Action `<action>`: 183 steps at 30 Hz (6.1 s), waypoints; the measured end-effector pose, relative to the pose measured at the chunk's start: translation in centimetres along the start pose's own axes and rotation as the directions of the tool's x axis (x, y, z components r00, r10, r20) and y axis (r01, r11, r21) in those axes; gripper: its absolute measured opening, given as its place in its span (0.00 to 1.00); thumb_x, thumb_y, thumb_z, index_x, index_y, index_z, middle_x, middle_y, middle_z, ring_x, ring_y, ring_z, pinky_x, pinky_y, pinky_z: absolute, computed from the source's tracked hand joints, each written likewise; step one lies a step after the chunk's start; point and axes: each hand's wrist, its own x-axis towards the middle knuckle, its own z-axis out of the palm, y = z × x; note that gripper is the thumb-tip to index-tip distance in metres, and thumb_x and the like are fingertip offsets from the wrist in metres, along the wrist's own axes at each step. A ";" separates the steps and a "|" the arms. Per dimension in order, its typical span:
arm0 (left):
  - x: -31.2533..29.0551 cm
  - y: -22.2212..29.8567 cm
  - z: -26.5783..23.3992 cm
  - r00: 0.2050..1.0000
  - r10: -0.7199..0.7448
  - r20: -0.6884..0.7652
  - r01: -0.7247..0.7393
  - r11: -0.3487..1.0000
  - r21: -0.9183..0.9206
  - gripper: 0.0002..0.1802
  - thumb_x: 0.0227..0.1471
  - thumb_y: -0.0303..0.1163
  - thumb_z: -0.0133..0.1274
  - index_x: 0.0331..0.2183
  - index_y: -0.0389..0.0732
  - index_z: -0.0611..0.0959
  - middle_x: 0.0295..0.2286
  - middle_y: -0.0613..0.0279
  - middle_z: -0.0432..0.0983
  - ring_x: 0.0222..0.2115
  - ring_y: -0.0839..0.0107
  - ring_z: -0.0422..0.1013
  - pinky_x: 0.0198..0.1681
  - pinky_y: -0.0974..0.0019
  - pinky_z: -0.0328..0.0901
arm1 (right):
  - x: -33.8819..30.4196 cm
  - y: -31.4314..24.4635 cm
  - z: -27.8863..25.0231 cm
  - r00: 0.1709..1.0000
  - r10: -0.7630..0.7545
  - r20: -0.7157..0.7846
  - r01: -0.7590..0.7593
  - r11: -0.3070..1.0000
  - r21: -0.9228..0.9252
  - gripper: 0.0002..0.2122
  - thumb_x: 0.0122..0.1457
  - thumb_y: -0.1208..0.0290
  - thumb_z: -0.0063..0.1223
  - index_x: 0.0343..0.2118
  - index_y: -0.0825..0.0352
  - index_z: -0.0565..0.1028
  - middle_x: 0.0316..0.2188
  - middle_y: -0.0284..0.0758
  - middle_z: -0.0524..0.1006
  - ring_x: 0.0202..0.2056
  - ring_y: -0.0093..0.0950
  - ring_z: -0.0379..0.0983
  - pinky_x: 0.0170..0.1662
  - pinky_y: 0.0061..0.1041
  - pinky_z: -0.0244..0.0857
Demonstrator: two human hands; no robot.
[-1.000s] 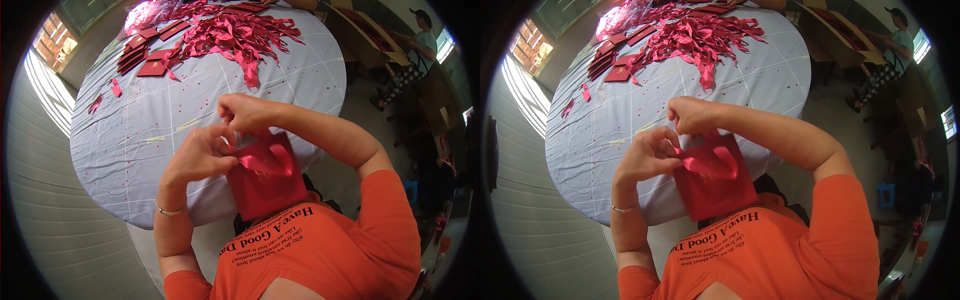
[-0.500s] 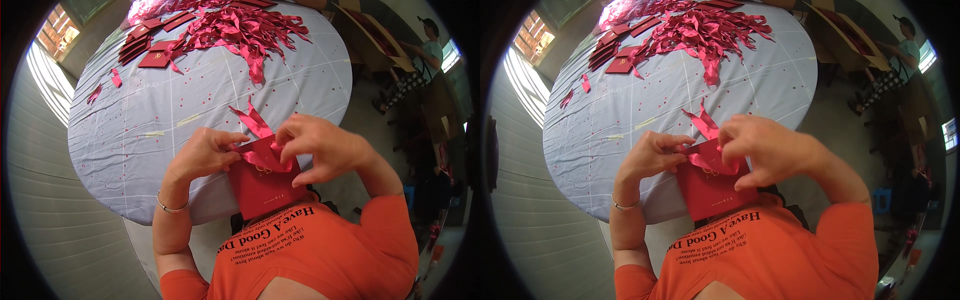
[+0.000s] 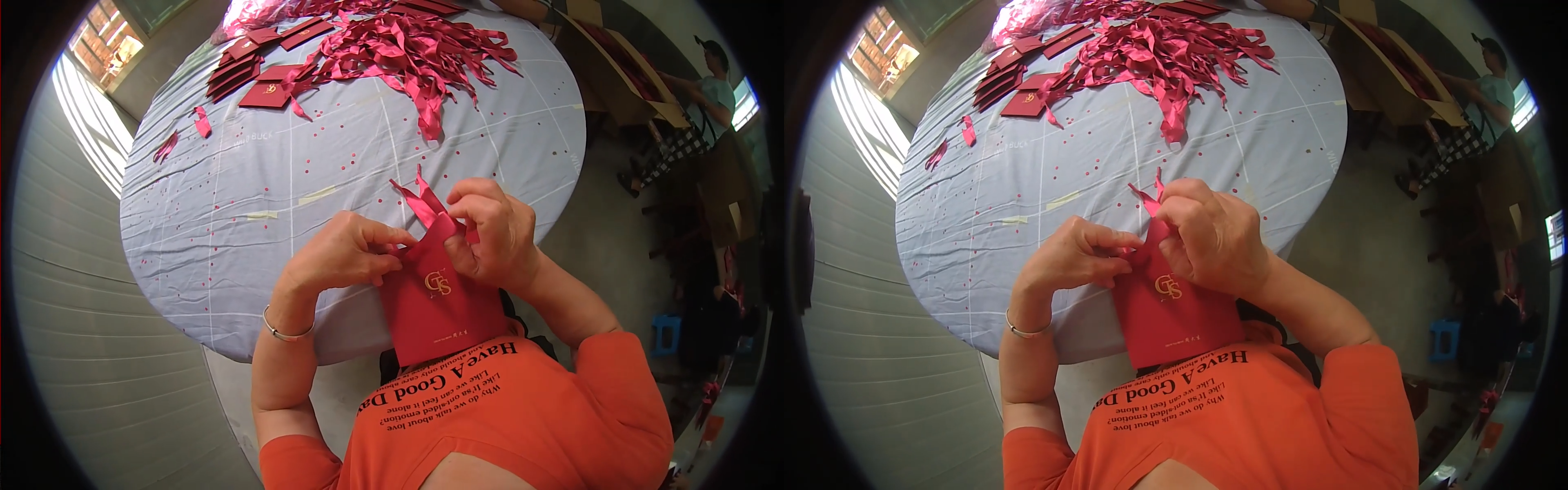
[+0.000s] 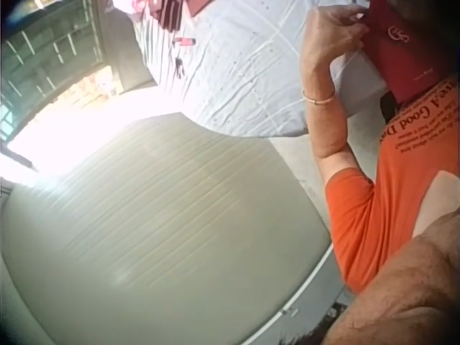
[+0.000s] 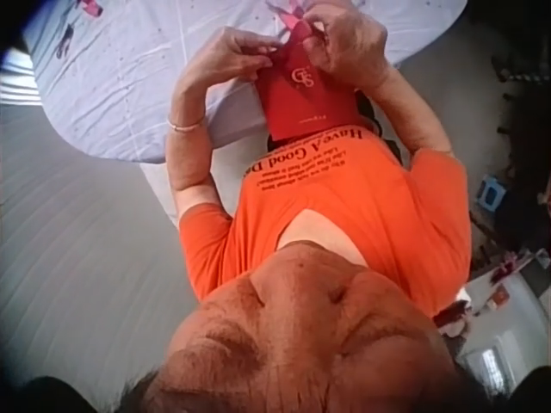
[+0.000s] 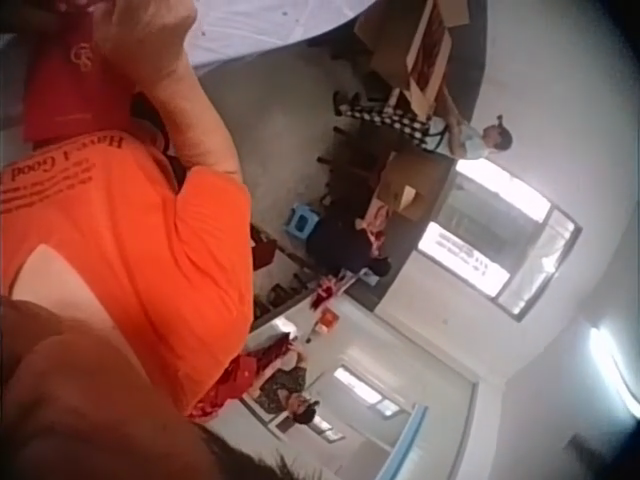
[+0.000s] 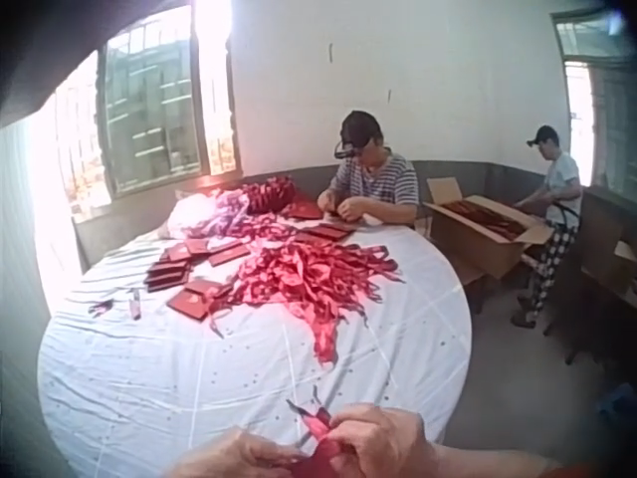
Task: The person attaches ribbon handles to gift bags by threading ribbon strips through the slits on the bags and securing them by hand.
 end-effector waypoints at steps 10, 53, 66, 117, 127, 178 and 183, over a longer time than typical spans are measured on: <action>-0.4 -0.3 -0.5 0.995 0.092 0.032 -0.092 0.996 -0.006 0.11 0.49 0.21 0.58 0.38 0.39 0.86 0.25 0.66 0.81 0.21 0.83 0.73 0.25 0.76 0.69 | 2.4 1.2 -2.6 0.641 0.263 0.721 -0.753 0.400 0.523 0.17 0.44 0.83 0.51 0.41 0.71 0.72 0.36 0.32 0.77 0.28 0.15 0.66 0.34 0.17 0.62; -1.0 0.9 0.0 0.989 0.144 -0.030 -0.143 0.989 0.022 0.04 0.44 0.18 0.59 0.27 0.34 0.81 0.21 0.65 0.78 0.18 0.79 0.74 0.22 0.76 0.68 | 1.4 8.0 6.9 0.823 0.372 0.430 -0.496 0.839 0.222 0.14 0.47 0.76 0.60 0.39 0.69 0.74 0.36 0.42 0.79 0.30 0.30 0.77 0.35 0.28 0.71; -1.4 -0.8 -1.8 0.951 0.245 -0.187 -0.194 0.948 0.253 0.06 0.43 0.23 0.60 0.28 0.35 0.83 0.21 0.62 0.79 0.18 0.78 0.73 0.23 0.72 0.68 | 0.1 5.0 -0.7 0.180 0.471 0.864 -0.976 0.194 0.098 0.09 0.54 0.70 0.64 0.28 0.68 0.75 0.22 0.29 0.77 0.22 0.16 0.70 0.25 0.16 0.65; 2.5 -10.0 -6.7 0.259 0.142 -0.955 -0.057 0.990 0.132 0.18 0.48 0.27 0.58 0.41 0.30 0.77 0.35 0.49 0.79 0.34 0.65 0.77 0.40 0.66 0.71 | 17.9 20.8 23.7 0.824 -0.346 0.448 0.562 0.598 -0.571 0.06 0.49 0.70 0.49 0.21 0.60 0.78 0.21 0.33 0.77 0.28 0.32 0.75 0.37 0.32 0.66; 2.7 -8.3 -7.0 0.184 0.161 -0.970 -0.347 0.934 0.089 0.10 0.55 0.24 0.52 0.39 0.30 0.78 0.34 0.57 0.79 0.36 0.72 0.75 0.43 0.70 0.69 | 9.2 13.3 10.0 0.822 0.520 0.235 -0.569 0.728 0.382 0.09 0.61 0.69 0.54 0.38 0.70 0.78 0.23 0.28 0.75 0.23 0.17 0.70 0.27 0.21 0.68; 1.6 -4.0 -2.4 0.648 0.326 -0.688 -0.426 0.904 0.027 0.24 0.49 0.18 0.58 0.50 0.33 0.76 0.43 0.54 0.76 0.43 0.68 0.74 0.43 0.67 0.73 | 7.5 8.7 8.1 0.567 0.099 0.818 -0.716 0.551 0.430 0.14 0.48 0.76 0.63 0.40 0.69 0.79 0.31 0.37 0.82 0.34 0.25 0.77 0.40 0.24 0.71; 2.0 -4.9 -2.8 0.621 0.440 -0.649 -0.307 0.898 0.315 0.16 0.48 0.18 0.58 0.42 0.34 0.79 0.36 0.58 0.76 0.35 0.71 0.73 0.39 0.71 0.70 | 7.0 7.6 7.9 0.610 0.140 0.780 -0.618 0.700 0.358 0.15 0.49 0.73 0.64 0.41 0.70 0.79 0.32 0.42 0.82 0.33 0.28 0.79 0.39 0.26 0.72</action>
